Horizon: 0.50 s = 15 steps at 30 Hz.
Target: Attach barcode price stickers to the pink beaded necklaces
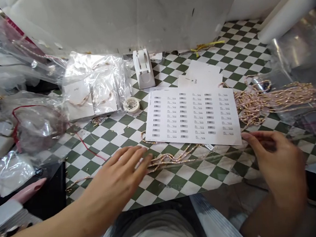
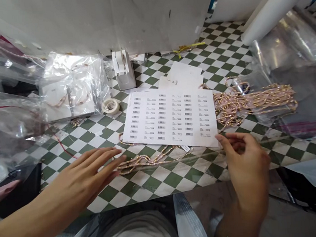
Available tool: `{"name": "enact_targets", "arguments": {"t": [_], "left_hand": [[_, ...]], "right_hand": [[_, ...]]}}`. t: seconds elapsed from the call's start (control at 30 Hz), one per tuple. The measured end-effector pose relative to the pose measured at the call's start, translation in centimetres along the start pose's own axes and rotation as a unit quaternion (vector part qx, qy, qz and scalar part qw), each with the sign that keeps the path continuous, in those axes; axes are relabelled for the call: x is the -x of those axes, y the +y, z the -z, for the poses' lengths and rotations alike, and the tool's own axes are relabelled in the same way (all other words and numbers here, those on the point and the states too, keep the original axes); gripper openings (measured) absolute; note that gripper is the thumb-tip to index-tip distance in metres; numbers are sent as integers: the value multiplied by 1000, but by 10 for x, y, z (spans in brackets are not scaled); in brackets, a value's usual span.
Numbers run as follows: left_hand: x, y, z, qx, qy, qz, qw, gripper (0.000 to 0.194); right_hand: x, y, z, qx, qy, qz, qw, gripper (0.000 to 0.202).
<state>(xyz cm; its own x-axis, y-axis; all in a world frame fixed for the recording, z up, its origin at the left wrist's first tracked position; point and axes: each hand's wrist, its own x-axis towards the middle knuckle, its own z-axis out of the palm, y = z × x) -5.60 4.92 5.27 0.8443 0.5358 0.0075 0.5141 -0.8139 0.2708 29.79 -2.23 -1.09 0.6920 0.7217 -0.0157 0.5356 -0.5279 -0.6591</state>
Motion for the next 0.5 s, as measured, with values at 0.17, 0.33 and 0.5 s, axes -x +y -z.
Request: {"name": "enact_targets", "arguments": {"t": [0.17,0.33,0.5], "left_hand": [[-56,17,-18,-48,-89,-101,990,33],[-114,25,-47,46,2,-80,996,34],[-132,39,-48,173,174,-68,967,28]], "right_hand": [[-7,-12,-16,-23,17,-34,999,45],[1,-19,-10,-217,-36,-95,971,44],[19,-36,-5,-363,-118,-123,916,46]]}}
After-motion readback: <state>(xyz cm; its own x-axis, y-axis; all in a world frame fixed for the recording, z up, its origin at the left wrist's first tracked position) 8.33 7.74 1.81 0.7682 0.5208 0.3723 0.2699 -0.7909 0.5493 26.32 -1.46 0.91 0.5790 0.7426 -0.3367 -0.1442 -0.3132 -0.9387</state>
